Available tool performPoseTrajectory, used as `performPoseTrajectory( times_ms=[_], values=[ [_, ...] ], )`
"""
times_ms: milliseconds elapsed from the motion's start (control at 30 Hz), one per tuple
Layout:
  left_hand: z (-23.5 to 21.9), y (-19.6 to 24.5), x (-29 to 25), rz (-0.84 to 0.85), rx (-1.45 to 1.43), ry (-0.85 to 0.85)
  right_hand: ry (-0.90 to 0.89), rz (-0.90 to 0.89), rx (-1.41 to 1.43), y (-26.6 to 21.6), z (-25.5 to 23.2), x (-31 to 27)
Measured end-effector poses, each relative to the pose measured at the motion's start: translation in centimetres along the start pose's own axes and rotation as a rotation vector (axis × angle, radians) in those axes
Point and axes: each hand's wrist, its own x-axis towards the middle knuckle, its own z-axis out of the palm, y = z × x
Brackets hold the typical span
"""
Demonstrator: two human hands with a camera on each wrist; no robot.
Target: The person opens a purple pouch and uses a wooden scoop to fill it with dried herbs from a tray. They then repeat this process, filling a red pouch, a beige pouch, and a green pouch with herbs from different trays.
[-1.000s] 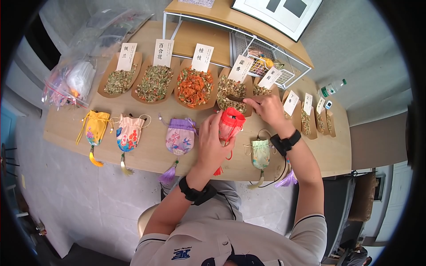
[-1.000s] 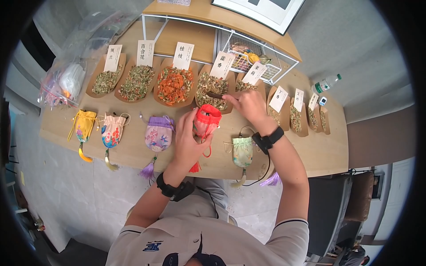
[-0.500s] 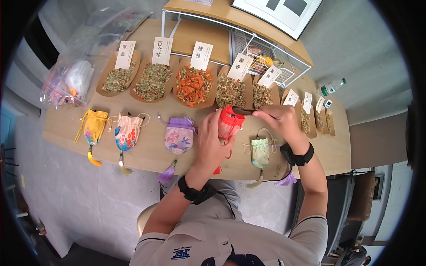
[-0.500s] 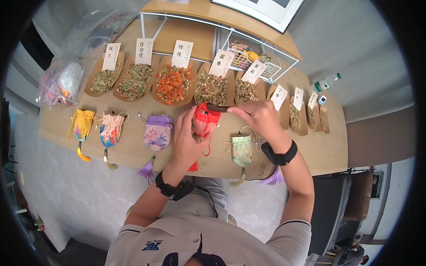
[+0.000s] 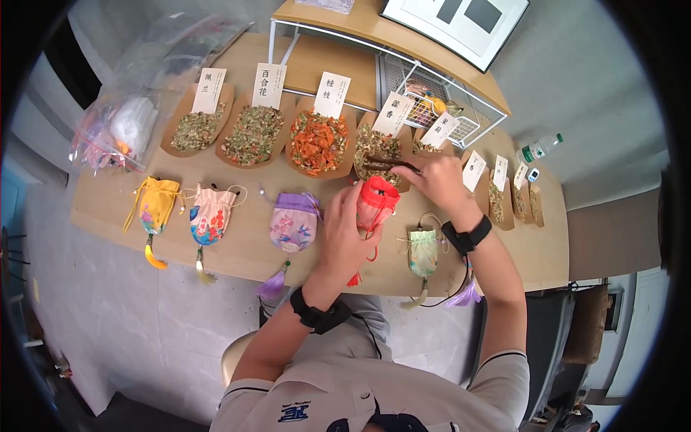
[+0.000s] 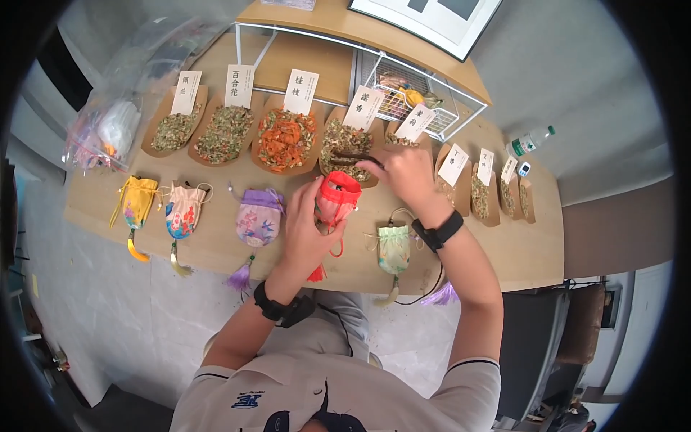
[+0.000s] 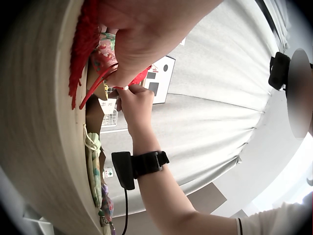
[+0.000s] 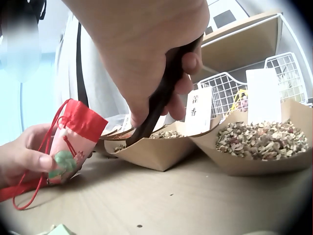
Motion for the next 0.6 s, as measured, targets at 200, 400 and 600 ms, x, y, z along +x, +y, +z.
performPoseTrajectory(
  times_ms=[200,400,600],
  values=[
    [0.0,0.0,-0.1,0.0,0.006,-0.001,-0.01,-0.068,-0.089,-0.1,0.8,1.0],
    [0.1,-0.2,-0.1,0.006,0.001,0.009,-0.044,-0.047,-0.107,0.5,1.3,0.9],
    [0.1,-0.2,-0.1,0.011,-0.002,0.007,-0.1,-0.005,-0.126,0.8,1.7,0.6]
  ],
)
